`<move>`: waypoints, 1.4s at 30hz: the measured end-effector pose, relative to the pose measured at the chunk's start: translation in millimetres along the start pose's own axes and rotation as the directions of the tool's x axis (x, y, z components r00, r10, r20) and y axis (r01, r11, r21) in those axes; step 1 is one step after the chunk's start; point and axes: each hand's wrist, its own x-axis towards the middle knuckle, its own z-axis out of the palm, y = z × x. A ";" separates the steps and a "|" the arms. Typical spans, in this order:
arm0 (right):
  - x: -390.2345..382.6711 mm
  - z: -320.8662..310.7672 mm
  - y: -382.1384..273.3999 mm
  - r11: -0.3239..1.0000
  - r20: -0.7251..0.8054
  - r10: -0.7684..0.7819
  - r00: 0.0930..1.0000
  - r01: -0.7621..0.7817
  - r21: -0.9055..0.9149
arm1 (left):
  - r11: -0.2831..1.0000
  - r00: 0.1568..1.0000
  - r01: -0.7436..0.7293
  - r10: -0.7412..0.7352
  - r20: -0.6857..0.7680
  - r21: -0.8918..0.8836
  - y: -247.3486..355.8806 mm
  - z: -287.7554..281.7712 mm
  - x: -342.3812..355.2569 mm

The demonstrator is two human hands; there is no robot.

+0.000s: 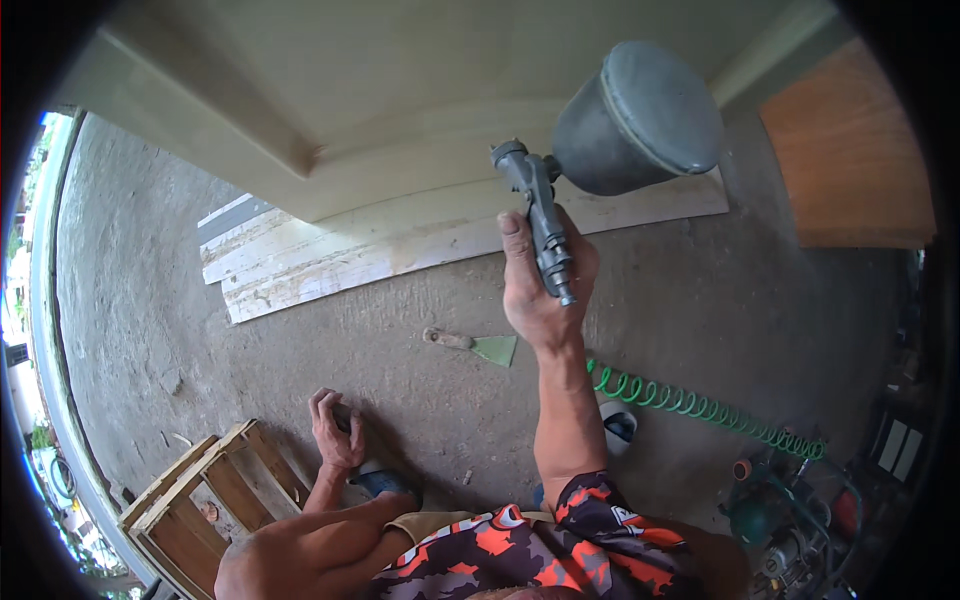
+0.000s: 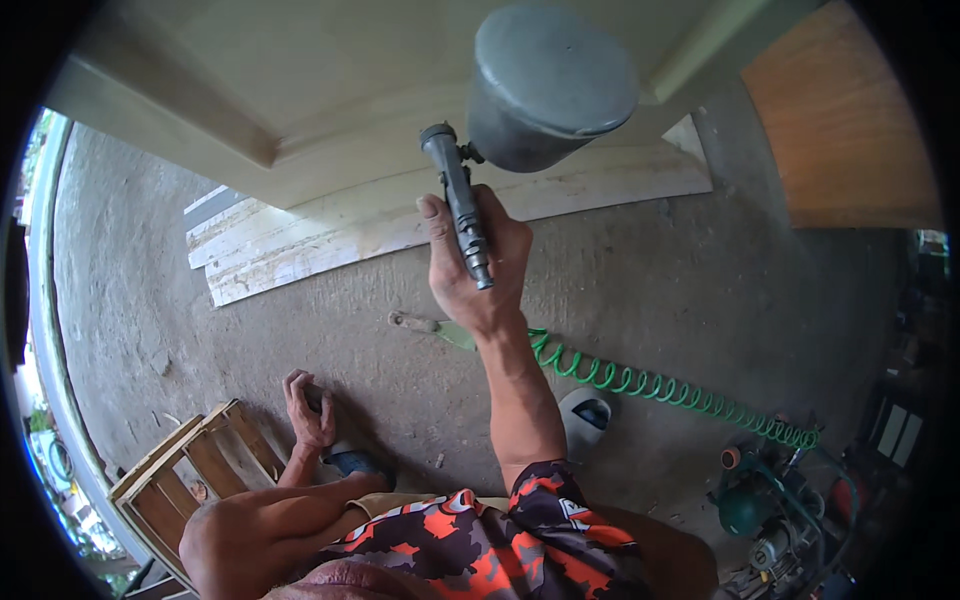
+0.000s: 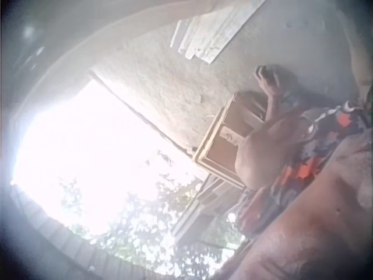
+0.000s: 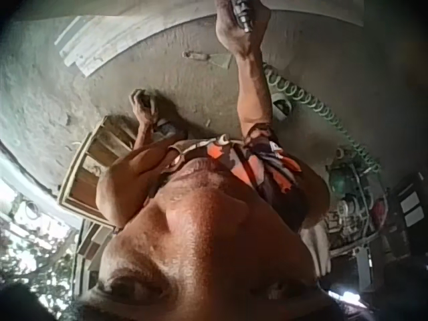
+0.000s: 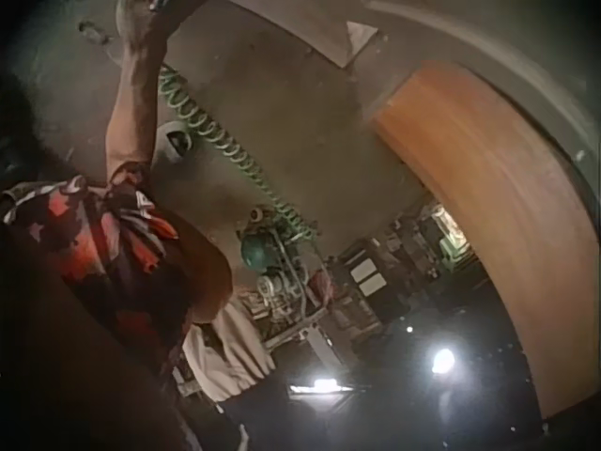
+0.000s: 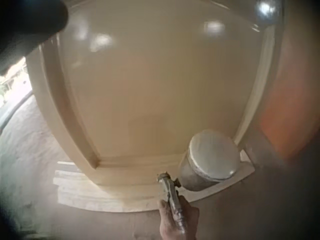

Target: The person spray-paints the surface of a wooden door using a compressed air spray gun, applying even coats of paint while sitting on the floor.

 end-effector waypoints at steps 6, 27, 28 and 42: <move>25.4 -74.7 26.4 0.976 -0.031 0.154 0.988 -0.147 0.158 | 0.998 1.000 0.016 -0.018 0.021 0.064 6.2 5.4 0.4; 117.7 -323.3 62.1 0.966 -0.111 0.241 0.964 -0.226 0.129 | 0.984 0.997 -0.005 -0.008 0.077 0.176 11.7 11.8 1.8; 122.0 -330.9 61.3 0.966 -0.116 0.241 0.964 -0.226 0.128 | 0.980 0.997 -0.014 -0.001 0.076 0.199 11.2 12.0 1.6; 166.6 -368.0 73.9 0.962 -0.243 0.269 0.932 -0.270 0.033 | 0.968 0.995 0.033 -0.056 0.086 0.247 7.3 12.6 -2.0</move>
